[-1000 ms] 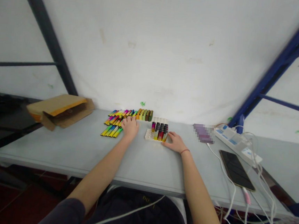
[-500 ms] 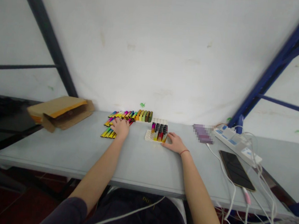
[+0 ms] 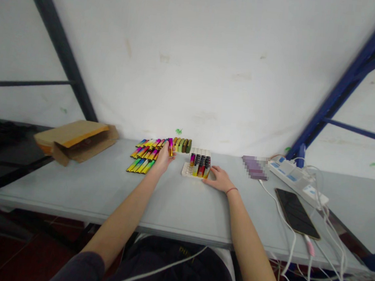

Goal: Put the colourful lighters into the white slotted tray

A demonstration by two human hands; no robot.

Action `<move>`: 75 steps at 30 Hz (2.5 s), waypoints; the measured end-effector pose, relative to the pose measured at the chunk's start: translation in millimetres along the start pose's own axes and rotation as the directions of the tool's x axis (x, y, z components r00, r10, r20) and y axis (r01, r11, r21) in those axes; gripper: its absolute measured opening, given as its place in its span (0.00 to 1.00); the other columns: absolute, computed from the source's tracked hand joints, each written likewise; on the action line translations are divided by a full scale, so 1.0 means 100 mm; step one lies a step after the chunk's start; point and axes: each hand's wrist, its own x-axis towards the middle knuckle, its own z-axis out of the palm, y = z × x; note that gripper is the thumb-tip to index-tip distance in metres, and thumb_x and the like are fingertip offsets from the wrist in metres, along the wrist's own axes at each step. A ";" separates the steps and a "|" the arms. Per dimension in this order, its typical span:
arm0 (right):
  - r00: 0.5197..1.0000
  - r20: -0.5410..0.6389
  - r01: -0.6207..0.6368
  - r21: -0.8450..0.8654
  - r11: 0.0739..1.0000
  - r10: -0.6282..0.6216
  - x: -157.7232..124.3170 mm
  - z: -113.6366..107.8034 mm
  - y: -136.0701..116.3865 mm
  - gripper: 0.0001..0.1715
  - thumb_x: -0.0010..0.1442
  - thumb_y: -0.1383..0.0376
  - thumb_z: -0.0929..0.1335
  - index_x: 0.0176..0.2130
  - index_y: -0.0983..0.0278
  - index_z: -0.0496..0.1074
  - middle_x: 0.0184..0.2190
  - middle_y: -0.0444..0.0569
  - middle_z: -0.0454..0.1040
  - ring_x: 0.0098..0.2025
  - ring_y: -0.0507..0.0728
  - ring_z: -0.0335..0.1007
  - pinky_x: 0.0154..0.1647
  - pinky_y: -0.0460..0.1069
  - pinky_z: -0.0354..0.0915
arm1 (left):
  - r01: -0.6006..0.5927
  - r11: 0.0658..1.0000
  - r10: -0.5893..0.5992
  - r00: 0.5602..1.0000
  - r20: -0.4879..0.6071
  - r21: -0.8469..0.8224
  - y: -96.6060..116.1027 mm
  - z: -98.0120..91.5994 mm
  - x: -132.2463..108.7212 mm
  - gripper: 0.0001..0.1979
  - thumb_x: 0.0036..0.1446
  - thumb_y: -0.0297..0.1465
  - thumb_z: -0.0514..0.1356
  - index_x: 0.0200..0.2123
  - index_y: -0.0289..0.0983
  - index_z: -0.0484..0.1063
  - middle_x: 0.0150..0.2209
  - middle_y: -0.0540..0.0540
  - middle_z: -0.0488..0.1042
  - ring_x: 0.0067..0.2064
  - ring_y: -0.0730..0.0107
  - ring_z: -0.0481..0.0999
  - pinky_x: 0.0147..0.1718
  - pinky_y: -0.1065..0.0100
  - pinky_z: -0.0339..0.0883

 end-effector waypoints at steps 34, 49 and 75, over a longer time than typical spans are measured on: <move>1.000 0.004 -0.001 0.025 1.000 0.001 -0.01 -0.04 -0.03 0.40 0.56 0.42 0.70 0.58 0.64 0.73 0.61 0.60 0.71 0.62 0.70 0.67 0.65 0.63 0.62 | 0.109 0.994 -0.109 0.994 -0.011 0.022 -0.23 0.09 -0.09 0.21 0.61 0.47 0.50 0.20 0.41 0.56 0.12 0.58 0.49 0.13 0.80 0.46 0.14 0.74 0.37; 1.000 0.002 0.005 0.009 1.000 -0.005 -0.01 -0.04 -0.04 0.38 0.57 0.43 0.70 0.57 0.64 0.73 0.60 0.61 0.71 0.61 0.70 0.68 0.64 0.63 0.63 | 0.162 0.987 -0.162 0.987 -0.003 -0.010 -0.23 0.07 -0.12 0.21 0.63 0.47 0.47 0.22 0.41 0.55 0.13 0.58 0.49 0.12 0.80 0.46 0.13 0.75 0.39; 1.000 -0.013 0.017 0.009 1.000 -0.017 0.00 -0.02 -0.04 0.38 0.57 0.44 0.70 0.58 0.63 0.73 0.60 0.60 0.71 0.61 0.69 0.68 0.64 0.62 0.64 | -0.583 0.738 0.433 0.795 0.424 0.339 -0.31 0.05 -0.08 0.08 0.55 0.34 0.66 0.39 0.40 0.79 0.40 0.44 0.76 0.39 0.66 0.74 0.41 0.68 0.70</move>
